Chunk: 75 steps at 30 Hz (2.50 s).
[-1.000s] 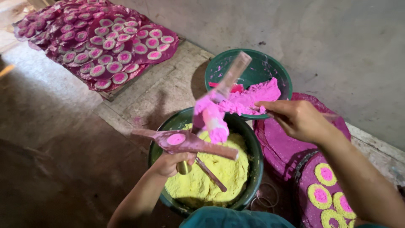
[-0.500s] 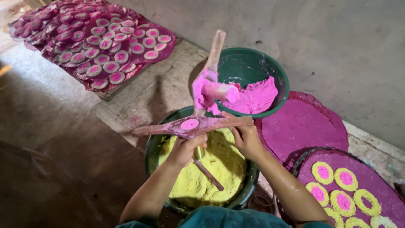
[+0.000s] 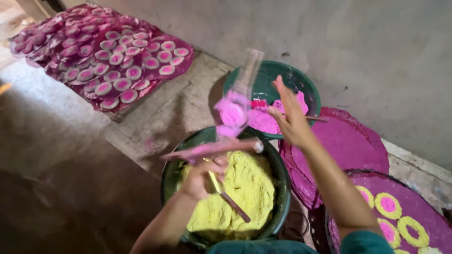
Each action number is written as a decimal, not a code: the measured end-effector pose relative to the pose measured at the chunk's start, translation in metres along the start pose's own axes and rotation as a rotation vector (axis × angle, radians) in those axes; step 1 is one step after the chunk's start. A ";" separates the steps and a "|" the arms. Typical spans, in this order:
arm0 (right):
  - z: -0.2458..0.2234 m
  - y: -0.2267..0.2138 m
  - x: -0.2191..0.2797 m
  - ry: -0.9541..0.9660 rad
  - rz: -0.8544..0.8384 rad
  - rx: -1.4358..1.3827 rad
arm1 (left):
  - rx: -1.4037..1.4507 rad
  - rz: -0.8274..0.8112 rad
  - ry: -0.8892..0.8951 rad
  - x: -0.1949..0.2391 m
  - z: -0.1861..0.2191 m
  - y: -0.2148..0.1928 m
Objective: The person uses a wooden press to shape yellow and pink dough into ring-shaped decorations. They scoop dough into the press, close it, and release the formed rings onto a purple tray, repeating the process to create multiple units.
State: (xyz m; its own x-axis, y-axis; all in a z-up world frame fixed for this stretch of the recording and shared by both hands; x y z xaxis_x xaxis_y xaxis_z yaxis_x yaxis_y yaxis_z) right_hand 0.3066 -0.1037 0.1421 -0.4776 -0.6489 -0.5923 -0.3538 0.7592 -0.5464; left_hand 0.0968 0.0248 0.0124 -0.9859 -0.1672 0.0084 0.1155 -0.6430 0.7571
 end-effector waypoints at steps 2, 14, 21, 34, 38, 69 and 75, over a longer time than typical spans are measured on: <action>-0.032 0.003 0.039 0.083 0.043 -0.830 | 0.251 -0.318 -0.239 0.007 -0.048 0.050; -0.144 -0.120 0.177 -0.262 0.015 -0.133 | -1.278 -0.554 -0.215 0.019 -0.065 0.157; -0.163 -0.134 0.251 -0.245 0.049 0.090 | -0.787 -0.829 -0.440 0.045 -0.155 0.211; -0.005 -0.251 0.497 0.858 -0.327 -0.709 | -1.428 -0.361 0.438 0.010 -0.257 0.273; 0.013 -0.295 0.559 0.901 0.044 -0.680 | -1.531 0.108 0.443 0.040 -0.334 0.169; 0.096 -0.272 0.508 1.474 -0.595 -0.407 | 0.793 -0.364 -0.069 -0.138 -0.379 0.241; 0.103 -0.248 0.501 1.351 -0.543 -0.143 | 0.835 -0.400 -0.079 -0.147 -0.385 0.213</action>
State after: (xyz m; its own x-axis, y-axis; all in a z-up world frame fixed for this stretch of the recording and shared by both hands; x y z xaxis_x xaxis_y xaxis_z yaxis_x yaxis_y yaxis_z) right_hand 0.2380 -0.6220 -0.0800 -0.6088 -0.3711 0.7012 -0.7691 0.4927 -0.4070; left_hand 0.3132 -0.3755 -0.0795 -0.9424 0.0223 -0.3337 -0.3295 0.1096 0.9378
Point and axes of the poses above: each hand's wrist, its own x-axis away from the middle knuckle, its own y-axis out of the palm, z = x × y, the point moved 8 cm from there along -x, towards the middle knuckle, and after that the axes turned 4 degrees about y, right-handed, at the moved point
